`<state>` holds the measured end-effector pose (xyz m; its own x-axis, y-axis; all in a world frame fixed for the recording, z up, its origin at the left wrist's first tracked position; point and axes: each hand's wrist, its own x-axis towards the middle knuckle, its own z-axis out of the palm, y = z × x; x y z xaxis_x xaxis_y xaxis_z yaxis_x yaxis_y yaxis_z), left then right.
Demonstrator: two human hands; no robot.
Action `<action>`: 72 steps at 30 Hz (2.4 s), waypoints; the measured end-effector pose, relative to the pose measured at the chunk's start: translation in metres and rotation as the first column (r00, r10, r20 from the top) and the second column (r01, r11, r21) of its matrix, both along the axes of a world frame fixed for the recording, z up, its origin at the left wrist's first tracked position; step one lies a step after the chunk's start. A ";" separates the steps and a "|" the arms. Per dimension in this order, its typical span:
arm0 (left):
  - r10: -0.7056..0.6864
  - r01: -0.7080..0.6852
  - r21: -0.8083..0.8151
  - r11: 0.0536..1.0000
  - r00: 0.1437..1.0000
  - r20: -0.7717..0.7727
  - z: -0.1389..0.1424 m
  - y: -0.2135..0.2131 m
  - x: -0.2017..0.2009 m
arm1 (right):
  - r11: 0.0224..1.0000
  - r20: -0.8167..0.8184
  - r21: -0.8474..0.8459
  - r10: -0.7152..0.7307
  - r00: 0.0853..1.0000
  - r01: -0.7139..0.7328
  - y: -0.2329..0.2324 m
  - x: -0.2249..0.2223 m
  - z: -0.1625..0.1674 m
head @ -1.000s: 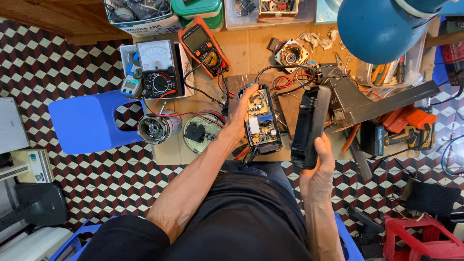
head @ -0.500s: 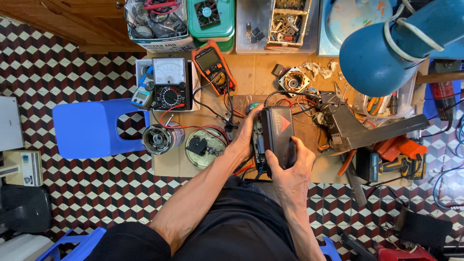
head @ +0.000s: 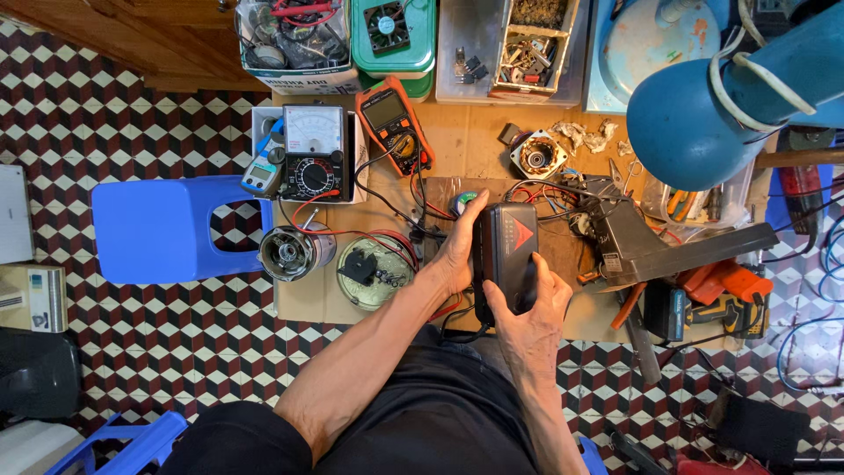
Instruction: The person disassembles a black power adapter, removes the internal circuit board, and reassembles the casing. They then use a screwdriver to tighten screws on the adapter's exterior. Finally, they pick up a flat-screen monitor and place it on a blue stool.
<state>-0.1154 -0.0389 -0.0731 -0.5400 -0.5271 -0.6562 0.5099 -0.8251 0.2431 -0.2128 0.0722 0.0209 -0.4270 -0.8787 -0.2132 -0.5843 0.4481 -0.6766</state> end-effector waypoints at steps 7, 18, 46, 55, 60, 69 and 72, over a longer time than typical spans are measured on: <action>-0.057 0.057 -0.003 0.998 0.990 -0.128 0.011 0.000 -0.001 | 0.991 0.235 0.137 -0.035 0.971 0.003 0.004 -0.018 -0.004; -0.029 0.028 -0.100 0.995 0.999 -0.013 0.035 0.020 -0.015 | 0.997 0.592 0.036 -0.081 0.802 0.074 0.017 -0.024 -0.008; -0.001 0.100 -0.479 0.872 0.980 0.201 0.063 0.020 -0.014 | 0.998 0.472 -0.060 0.032 0.881 -0.004 0.027 -0.026 -0.001; 0.014 0.064 -0.484 0.873 0.988 0.157 0.060 0.018 -0.011 | 0.992 0.498 -0.117 0.094 0.862 -0.041 0.023 -0.026 0.000; 0.029 0.088 -0.514 0.853 0.976 0.216 0.061 0.017 -0.005 | 0.992 0.414 -0.092 0.119 0.902 -0.088 0.022 -0.025 -0.003; -0.028 0.069 -0.367 0.928 0.993 0.115 0.059 0.014 -0.005 | 0.994 0.520 -0.078 0.110 0.847 -0.081 0.024 -0.024 -0.007; -0.148 0.198 -0.254 0.947 0.968 0.203 0.052 0.012 -0.009 | 0.999 0.714 0.036 -0.042 0.698 0.023 0.019 -0.031 -0.012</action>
<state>-0.1240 -0.0272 -0.0212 -0.5260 -0.6068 -0.5960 0.2926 -0.7870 0.5431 -0.2438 0.0915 0.0087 -0.1657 -0.8583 -0.4857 0.0861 0.4780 -0.8741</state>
